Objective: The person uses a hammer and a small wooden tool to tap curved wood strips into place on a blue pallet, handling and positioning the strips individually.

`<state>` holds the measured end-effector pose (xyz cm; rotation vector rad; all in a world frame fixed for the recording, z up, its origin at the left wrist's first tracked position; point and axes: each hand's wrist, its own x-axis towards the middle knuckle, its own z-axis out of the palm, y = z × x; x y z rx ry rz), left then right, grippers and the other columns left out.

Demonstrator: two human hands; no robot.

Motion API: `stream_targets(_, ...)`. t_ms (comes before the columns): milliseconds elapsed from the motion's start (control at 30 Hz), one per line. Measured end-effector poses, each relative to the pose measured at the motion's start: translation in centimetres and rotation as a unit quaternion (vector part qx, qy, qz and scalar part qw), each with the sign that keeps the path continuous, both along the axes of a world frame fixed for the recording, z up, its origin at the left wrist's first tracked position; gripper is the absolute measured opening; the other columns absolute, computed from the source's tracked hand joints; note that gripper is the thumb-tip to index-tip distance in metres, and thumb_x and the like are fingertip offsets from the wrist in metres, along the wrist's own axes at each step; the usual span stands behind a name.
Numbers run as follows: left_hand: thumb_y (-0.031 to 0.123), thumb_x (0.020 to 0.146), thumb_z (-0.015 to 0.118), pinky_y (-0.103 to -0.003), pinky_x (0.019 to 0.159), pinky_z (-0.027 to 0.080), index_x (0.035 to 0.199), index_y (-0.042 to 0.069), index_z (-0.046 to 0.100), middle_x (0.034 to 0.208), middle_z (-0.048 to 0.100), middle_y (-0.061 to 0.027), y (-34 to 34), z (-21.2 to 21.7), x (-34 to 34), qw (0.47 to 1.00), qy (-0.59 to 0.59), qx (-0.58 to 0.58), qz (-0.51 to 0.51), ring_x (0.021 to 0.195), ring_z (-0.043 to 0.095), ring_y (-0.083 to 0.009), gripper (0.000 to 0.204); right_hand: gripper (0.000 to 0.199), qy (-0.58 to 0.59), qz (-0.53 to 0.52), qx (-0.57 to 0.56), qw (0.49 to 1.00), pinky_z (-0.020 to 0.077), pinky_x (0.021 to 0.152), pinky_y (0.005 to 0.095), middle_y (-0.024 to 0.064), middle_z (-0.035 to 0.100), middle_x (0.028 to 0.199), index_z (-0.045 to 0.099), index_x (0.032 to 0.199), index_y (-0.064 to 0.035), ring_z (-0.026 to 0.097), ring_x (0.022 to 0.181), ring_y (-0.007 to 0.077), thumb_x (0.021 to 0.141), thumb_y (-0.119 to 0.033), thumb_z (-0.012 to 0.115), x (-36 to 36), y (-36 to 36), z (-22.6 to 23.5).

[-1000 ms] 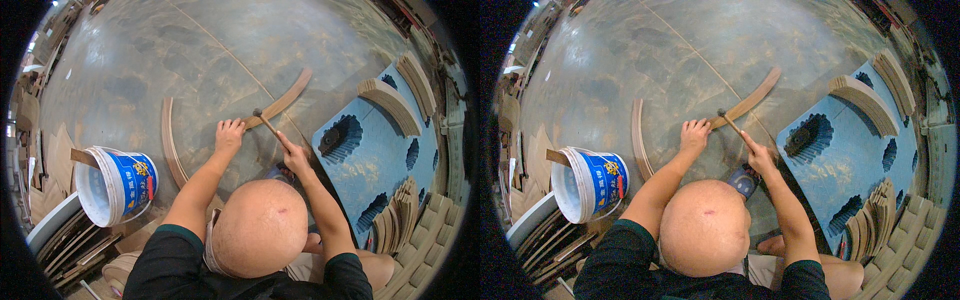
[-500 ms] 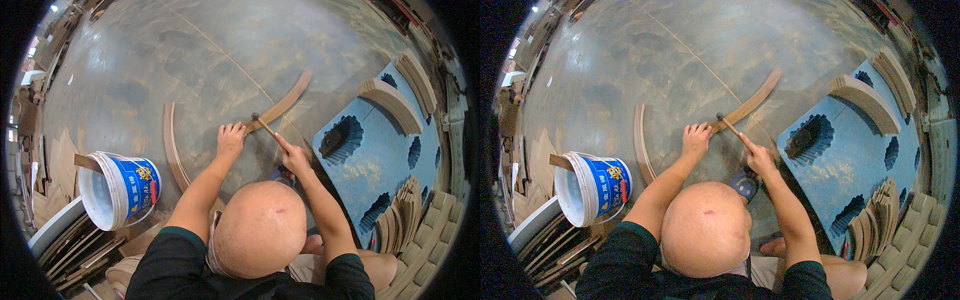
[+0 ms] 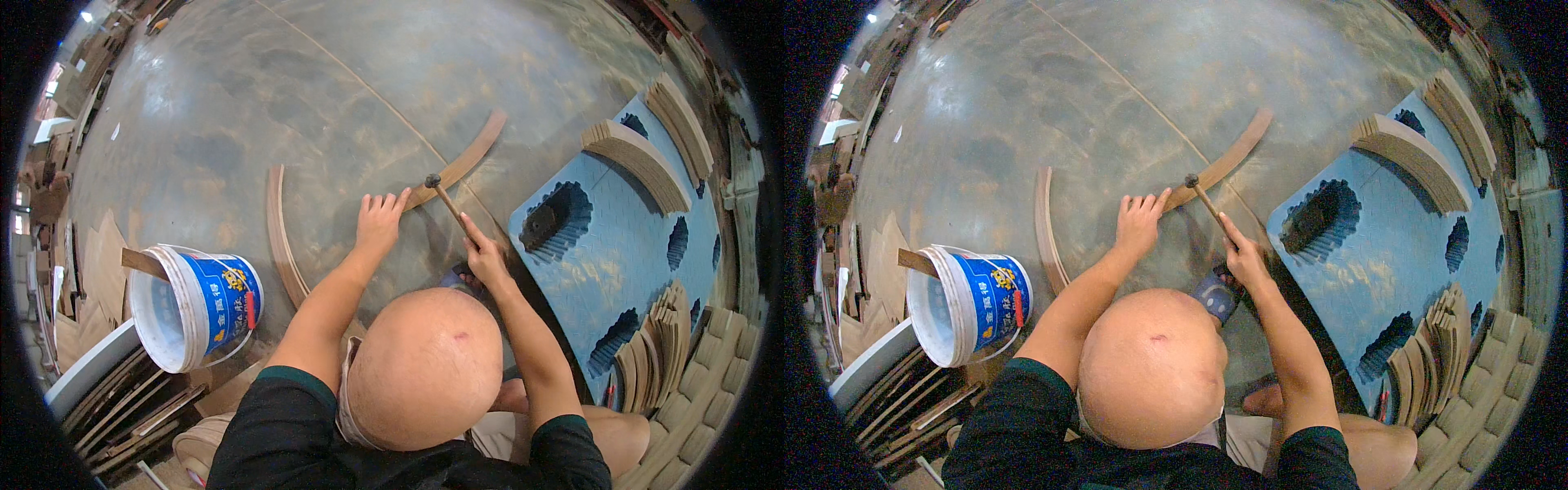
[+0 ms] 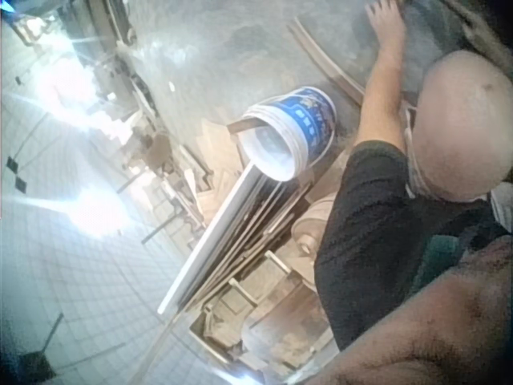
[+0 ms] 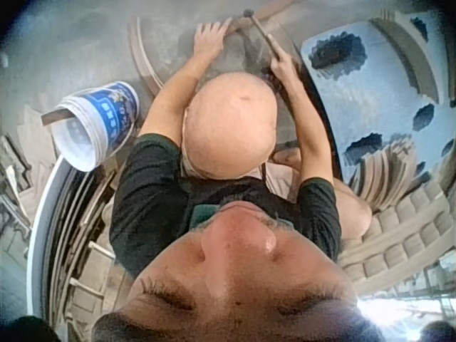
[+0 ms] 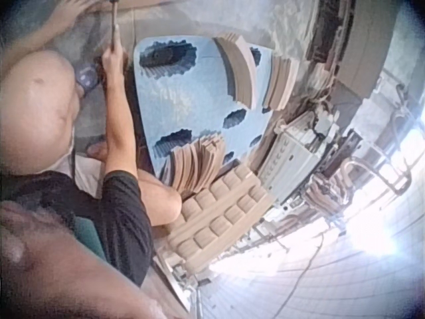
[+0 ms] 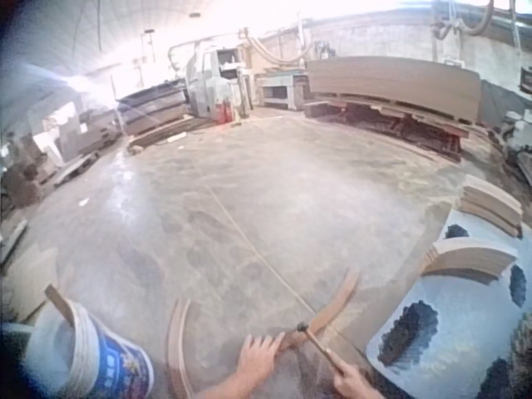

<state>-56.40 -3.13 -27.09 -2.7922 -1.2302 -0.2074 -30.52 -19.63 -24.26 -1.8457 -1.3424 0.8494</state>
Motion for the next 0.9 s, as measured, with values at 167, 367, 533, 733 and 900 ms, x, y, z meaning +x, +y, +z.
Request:
stream_targets(167, 0.009, 0.099, 0.067, -0.057, 0.126, 0.038, 0.171, 0.028, 0.056, 0.129, 0.069, -0.0050, 0.5, 0.1, 0.4, 0.999, 0.028, -0.024, 0.010, 0.124, 0.066, -0.0288, 0.075, 0.068, 0.051, 0.007, -0.001, 0.999, 0.0566, 0.078, 0.0383, 0.0325, 0.075, 0.107, 0.056, 0.171, -0.0321, 0.062, 0.078, 0.0216, 0.111, -0.002, 0.067, -0.1, -0.4, 0.2)
stream_targets(367, 0.007, 0.098, 0.069, -0.058, 0.128, 0.036, 0.170, 0.029, 0.057, 0.129, 0.068, -0.0045, 0.4, -0.1, 0.0, 0.997, 0.034, -0.062, 0.024, 0.127, 0.065, -0.0276, 0.075, 0.067, 0.148, -0.021, -0.045, 0.988, 0.0568, 0.082, 0.0371, 0.0247, 0.080, 0.115, 0.056, 0.172, -0.0313, 0.062, 0.085, 0.0214, 0.113, -0.001, 0.065, 0.0, -0.9, -0.3)
stream_targets(533, 0.006, 0.098, 0.069, -0.058, 0.130, 0.034, 0.165, 0.027, 0.061, 0.125, 0.068, -0.0042, 0.7, 0.6, 0.8, 0.998, 0.038, -0.041, 0.007, 0.129, 0.065, -0.0273, 0.071, 0.068, 0.076, 0.036, 0.034, 0.996, 0.0599, 0.086, 0.0417, 0.0267, 0.077, 0.105, 0.055, 0.172, -0.0335, 0.073, 0.088, 0.0313, 0.112, -0.003, 0.065, 0.6, -0.7, -1.6)
stream_targets(733, 0.011, 0.101, 0.071, -0.058, 0.131, 0.034, 0.154, 0.023, 0.069, 0.130, 0.070, -0.0029, 0.8, 0.2, 0.1, 0.997, 0.012, -0.076, 0.027, 0.131, 0.066, -0.0258, 0.054, 0.070, -0.024, 0.071, 0.005, 0.997, 0.0614, 0.084, 0.0546, 0.0303, 0.076, 0.102, 0.055, 0.171, -0.0385, 0.078, 0.092, 0.0481, 0.109, -0.010, 0.068, -0.4, 0.2, 0.1)
stream_targets(900, 0.023, 0.103, 0.077, -0.057, 0.130, 0.035, 0.144, 0.020, 0.074, 0.137, 0.075, -0.0021, 0.8, -0.7, -0.5, 0.996, -0.056, -0.069, 0.029, 0.134, 0.066, -0.0239, 0.041, 0.071, -0.077, 0.086, 0.028, 0.993, 0.0604, 0.083, 0.0595, 0.0302, 0.076, 0.096, 0.050, 0.173, -0.0408, 0.076, 0.090, 0.0515, 0.110, -0.015, 0.068, -1.6, 0.8, 0.6)
